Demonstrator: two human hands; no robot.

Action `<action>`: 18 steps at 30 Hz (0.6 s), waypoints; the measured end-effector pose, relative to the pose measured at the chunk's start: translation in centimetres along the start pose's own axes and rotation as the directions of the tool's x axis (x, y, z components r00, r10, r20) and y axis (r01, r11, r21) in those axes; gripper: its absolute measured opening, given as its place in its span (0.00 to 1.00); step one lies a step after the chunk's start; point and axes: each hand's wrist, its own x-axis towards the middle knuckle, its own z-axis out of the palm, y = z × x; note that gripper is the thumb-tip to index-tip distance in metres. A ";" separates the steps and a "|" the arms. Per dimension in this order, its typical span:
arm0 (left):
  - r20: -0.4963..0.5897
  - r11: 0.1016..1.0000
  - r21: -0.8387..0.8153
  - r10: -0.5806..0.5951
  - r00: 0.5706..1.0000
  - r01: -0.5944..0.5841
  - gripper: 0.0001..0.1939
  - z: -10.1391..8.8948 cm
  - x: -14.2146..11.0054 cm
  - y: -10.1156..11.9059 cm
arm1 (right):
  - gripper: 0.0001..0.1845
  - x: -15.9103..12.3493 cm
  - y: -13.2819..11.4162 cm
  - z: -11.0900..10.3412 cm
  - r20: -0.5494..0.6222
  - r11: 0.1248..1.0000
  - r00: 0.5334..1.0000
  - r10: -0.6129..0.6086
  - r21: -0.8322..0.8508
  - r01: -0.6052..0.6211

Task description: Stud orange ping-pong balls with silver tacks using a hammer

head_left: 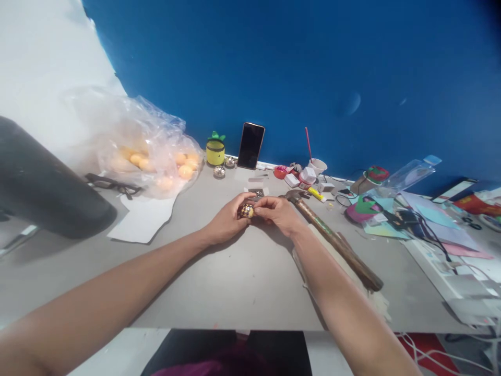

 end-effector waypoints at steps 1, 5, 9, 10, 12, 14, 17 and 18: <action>0.005 1.000 0.017 0.002 1.000 -0.002 0.33 0.0 0.0 0.0 | 0.16 0.0 0.0 0.0 0.004 1.000 1.000 0.011 -0.003 -0.011; 0.003 0.998 0.059 -0.002 1.000 0.002 0.33 -0.1 0.0 0.3 | 0.17 0.0 0.0 -0.1 0.021 0.999 0.999 0.045 0.006 -0.045; -0.001 0.997 0.081 -0.009 1.000 0.009 0.32 0.0 0.0 0.5 | 0.18 0.0 0.1 -0.1 0.029 0.998 0.998 0.059 0.009 -0.060; -0.003 0.996 0.086 -0.009 1.000 0.009 0.32 0.0 0.0 0.6 | 0.18 0.0 0.1 -0.1 0.026 0.998 0.998 0.060 0.003 -0.061; -0.002 0.996 0.087 -0.016 1.000 0.017 0.31 0.0 0.0 0.7 | 0.18 0.0 0.1 -0.1 0.016 0.998 0.998 0.064 -0.011 -0.064; 0.000 0.996 0.080 -0.026 1.000 0.026 0.31 0.0 0.0 0.7 | 0.17 0.0 0.1 -0.2 0.009 0.997 0.997 0.073 -0.019 -0.073; 0.005 0.996 0.079 -0.033 0.999 0.033 0.31 -0.1 -0.1 0.8 | 0.17 0.0 0.0 -0.2 0.015 0.996 0.996 0.087 -0.015 -0.087; 0.007 0.996 0.080 -0.036 0.999 0.036 0.31 -0.1 -0.1 0.9 | 0.17 0.0 0.0 -0.2 0.024 0.996 0.996 0.088 -0.011 -0.088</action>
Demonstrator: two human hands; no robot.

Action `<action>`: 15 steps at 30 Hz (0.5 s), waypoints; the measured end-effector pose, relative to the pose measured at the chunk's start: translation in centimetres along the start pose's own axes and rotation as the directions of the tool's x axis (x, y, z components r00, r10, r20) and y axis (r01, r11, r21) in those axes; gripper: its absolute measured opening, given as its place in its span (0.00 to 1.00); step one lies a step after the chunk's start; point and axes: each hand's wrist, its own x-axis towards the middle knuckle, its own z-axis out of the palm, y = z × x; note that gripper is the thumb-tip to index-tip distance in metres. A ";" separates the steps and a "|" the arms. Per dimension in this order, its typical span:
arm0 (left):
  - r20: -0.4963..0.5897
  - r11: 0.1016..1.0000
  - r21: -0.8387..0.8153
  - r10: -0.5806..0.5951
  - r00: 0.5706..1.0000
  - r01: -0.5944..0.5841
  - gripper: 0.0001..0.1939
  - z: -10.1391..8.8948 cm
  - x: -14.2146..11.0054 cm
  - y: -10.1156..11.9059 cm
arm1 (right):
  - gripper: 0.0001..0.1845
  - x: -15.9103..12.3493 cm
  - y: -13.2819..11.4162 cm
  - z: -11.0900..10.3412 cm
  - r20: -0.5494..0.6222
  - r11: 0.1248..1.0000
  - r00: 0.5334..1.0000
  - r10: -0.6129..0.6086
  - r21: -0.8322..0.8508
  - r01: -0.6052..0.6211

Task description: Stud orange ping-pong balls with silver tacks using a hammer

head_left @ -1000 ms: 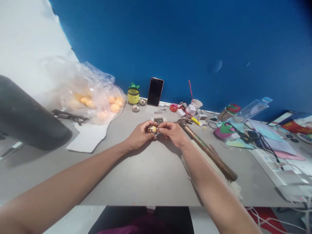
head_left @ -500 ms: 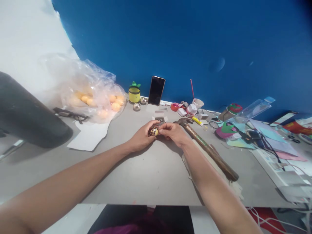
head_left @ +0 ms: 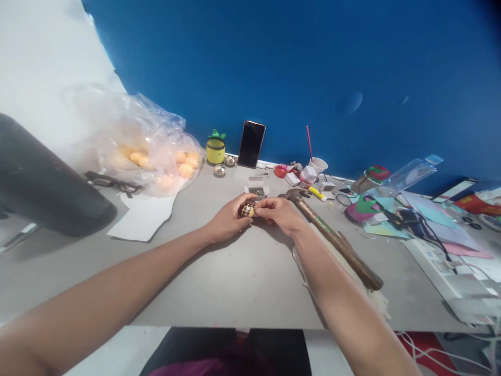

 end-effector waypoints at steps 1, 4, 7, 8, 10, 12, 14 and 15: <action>0.003 1.000 -0.001 -0.002 1.000 0.002 0.31 0.0 0.0 0.0 | 0.17 0.0 0.0 0.0 0.009 1.000 1.000 -0.001 0.006 0.001; 0.008 1.000 -0.002 -0.005 1.000 0.005 0.31 -0.1 0.0 0.1 | 0.17 0.1 0.0 -0.1 0.024 1.000 1.000 -0.002 0.014 0.001; 0.011 1.000 0.007 -0.003 1.000 0.003 0.30 -0.1 0.0 0.0 | 0.17 0.1 0.0 -0.2 0.021 1.000 1.000 0.002 0.011 -0.003; 0.011 1.000 0.010 -0.001 1.000 0.001 0.30 -0.1 0.0 0.0 | 0.17 0.1 0.0 -0.2 0.024 1.000 1.000 0.000 0.008 0.000; 0.011 1.000 0.019 0.009 1.000 -0.009 0.29 0.0 0.1 0.0 | 0.16 0.0 -0.1 -0.2 0.030 1.000 1.000 -0.009 -0.006 0.009; 0.008 0.999 0.037 0.018 1.000 -0.019 0.28 0.0 0.0 -0.1 | 0.15 0.0 -0.2 -0.1 0.026 0.999 0.999 -0.019 -0.026 0.019; 0.002 0.998 0.057 0.024 1.000 -0.024 0.27 0.0 0.0 0.0 | 0.15 -0.1 -0.3 -0.1 0.016 0.999 1.000 -0.022 -0.046 0.023; 0.001 0.998 0.062 0.025 1.000 -0.025 0.27 0.0 0.0 0.0 | 0.15 -0.2 -0.3 0.0 0.013 0.998 1.000 -0.022 -0.054 0.023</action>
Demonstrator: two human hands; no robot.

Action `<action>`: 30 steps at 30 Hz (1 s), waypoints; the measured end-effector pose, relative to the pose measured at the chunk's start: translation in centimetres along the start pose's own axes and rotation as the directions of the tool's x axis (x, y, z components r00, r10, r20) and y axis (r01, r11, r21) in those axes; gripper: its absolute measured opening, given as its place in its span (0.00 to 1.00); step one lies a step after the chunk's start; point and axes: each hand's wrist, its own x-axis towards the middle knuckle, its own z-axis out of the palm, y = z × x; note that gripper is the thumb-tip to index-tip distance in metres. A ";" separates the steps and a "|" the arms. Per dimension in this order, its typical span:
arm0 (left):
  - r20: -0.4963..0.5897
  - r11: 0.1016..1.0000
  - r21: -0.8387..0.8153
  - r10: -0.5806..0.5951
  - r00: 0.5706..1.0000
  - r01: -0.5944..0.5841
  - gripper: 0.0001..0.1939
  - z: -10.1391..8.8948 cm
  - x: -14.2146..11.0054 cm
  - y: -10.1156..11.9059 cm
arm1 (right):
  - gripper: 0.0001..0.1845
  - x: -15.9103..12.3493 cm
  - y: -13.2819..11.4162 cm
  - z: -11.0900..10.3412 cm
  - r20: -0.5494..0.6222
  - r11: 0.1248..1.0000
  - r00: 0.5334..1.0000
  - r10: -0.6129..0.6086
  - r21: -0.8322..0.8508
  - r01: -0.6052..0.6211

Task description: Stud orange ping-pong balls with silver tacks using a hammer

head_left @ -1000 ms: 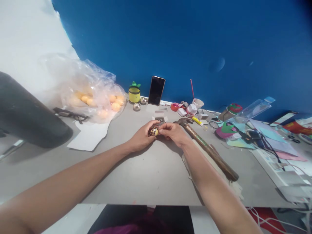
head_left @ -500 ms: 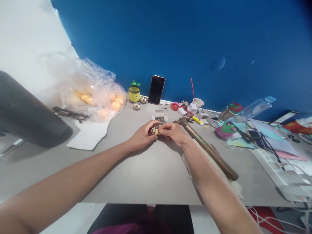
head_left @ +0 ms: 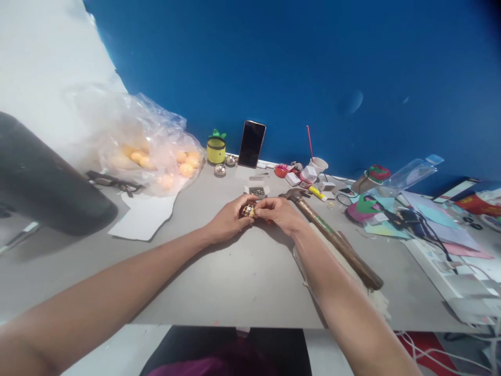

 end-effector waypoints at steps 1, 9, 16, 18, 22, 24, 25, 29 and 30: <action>0.000 1.000 0.003 -0.002 1.000 0.002 0.27 0.0 0.0 0.0 | 0.14 0.0 -0.1 0.1 -0.001 1.000 1.000 -0.001 -0.007 0.001; 0.010 0.999 -0.034 -0.025 1.000 0.025 0.24 -0.1 0.1 0.5 | 0.05 -0.5 -0.4 0.7 -0.042 0.984 0.990 -0.137 -0.124 0.130; 0.026 0.995 -0.092 -0.024 0.999 0.026 0.26 0.1 -0.1 0.8 | 0.05 -0.6 -0.9 0.1 0.022 0.974 0.984 -0.179 -0.137 0.180; 0.022 0.993 -0.108 -0.040 0.999 0.042 0.25 0.2 -0.2 0.9 | 0.07 -0.7 -1.1 0.0 0.045 0.988 0.990 -0.135 -0.073 0.138; 0.014 0.989 -0.096 -0.109 0.994 0.110 0.22 0.3 -0.2 1.1 | 0.10 -0.7 -1.1 -0.1 0.079 0.994 0.993 -0.089 -0.048 0.093; 0.018 0.990 -0.085 -0.114 0.993 0.115 0.21 0.2 -0.2 1.3 | 0.11 -0.6 -0.9 -0.2 0.063 0.994 0.994 -0.091 -0.053 0.094; 0.020 0.991 -0.083 -0.101 0.995 0.102 0.21 0.2 -0.2 1.3 | 0.11 -0.6 -0.8 -0.2 0.053 0.994 0.995 -0.090 -0.053 0.093; 0.017 0.995 -0.064 -0.074 0.997 0.075 0.24 0.2 -0.2 1.3 | 0.13 -0.4 -0.4 -0.3 0.056 0.996 0.996 -0.072 -0.052 0.075; 0.016 0.995 -0.054 -0.080 0.997 0.081 0.25 0.2 -0.2 1.2 | 0.13 -0.4 -0.4 -0.3 0.064 0.996 0.996 -0.068 -0.046 0.071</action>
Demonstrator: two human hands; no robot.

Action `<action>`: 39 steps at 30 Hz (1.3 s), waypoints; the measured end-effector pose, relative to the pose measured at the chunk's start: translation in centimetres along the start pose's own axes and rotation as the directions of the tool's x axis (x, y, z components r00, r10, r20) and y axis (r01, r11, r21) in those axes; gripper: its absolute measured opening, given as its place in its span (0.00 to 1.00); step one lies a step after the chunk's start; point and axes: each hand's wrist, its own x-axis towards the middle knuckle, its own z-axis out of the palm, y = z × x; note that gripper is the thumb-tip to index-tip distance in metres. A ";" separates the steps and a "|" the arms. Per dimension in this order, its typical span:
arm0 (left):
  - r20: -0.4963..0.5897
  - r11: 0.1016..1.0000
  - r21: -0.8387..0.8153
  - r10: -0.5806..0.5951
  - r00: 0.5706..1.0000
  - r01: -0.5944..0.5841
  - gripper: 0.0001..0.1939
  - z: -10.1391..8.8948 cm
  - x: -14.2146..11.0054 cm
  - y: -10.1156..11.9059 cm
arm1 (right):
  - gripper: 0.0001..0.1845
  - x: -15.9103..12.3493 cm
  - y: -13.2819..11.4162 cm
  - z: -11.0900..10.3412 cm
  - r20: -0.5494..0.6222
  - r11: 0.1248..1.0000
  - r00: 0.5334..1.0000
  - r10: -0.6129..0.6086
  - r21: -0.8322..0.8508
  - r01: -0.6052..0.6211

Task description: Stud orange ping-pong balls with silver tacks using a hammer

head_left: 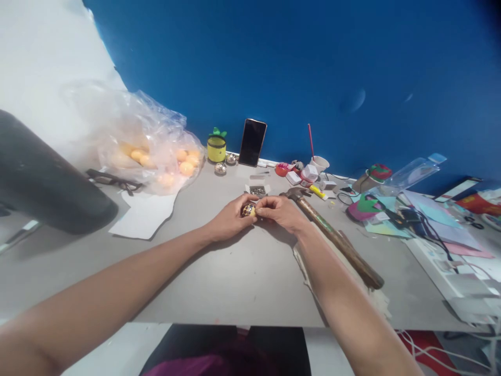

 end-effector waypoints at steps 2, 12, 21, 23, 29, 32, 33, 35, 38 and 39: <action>0.000 1.000 0.018 -0.004 1.000 0.004 0.27 0.0 0.0 -0.2 | 0.13 0.0 0.0 0.0 0.015 1.000 1.000 0.009 0.011 -0.009; 0.029 0.988 0.151 0.016 0.999 -0.020 0.30 0.3 -0.2 -0.6 | 0.07 -0.2 -0.4 0.3 -0.015 0.974 0.999 -0.035 -0.225 0.030; 0.045 0.994 0.102 0.024 0.999 -0.029 0.32 0.2 -0.2 -0.3 | 0.06 -0.1 -0.4 1.1 -0.066 0.941 0.983 -0.172 -0.306 0.144; 0.053 0.995 0.094 0.026 0.998 -0.030 0.31 0.0 -0.2 -0.2 | 0.06 -0.1 -0.4 1.2 -0.064 0.963 0.990 -0.127 -0.247 0.107; 0.044 0.998 0.064 0.022 0.999 -0.025 0.31 -0.1 -0.3 0.0 | 0.11 0.0 -0.2 1.3 -0.067 0.996 0.997 -0.040 -0.088 0.034; 0.032 0.999 0.040 -0.009 0.999 0.008 0.34 -0.1 -0.3 0.1 | 0.15 0.0 -0.1 1.1 -0.060 0.999 0.998 -0.015 -0.043 0.013; 0.023 0.999 0.026 -0.025 0.999 0.025 0.34 -0.1 -0.3 0.2 | 0.16 0.1 0.0 1.0 -0.068 0.999 0.998 -0.014 -0.031 0.012; 0.016 0.997 -0.034 -0.064 0.998 0.064 0.33 0.0 -0.2 0.2 | 0.17 0.1 0.1 0.8 -0.094 1.000 0.995 -0.019 -0.018 0.018; 0.040 0.965 -0.228 -0.126 0.991 0.131 0.29 0.1 -0.1 0.2 | 0.15 0.2 0.3 0.6 -0.133 0.999 0.991 -0.028 -0.042 0.022; 0.045 0.942 -0.303 -0.141 0.989 0.148 0.27 0.2 0.0 0.1 | 0.14 0.2 0.3 0.6 -0.139 0.998 0.990 -0.027 -0.062 0.018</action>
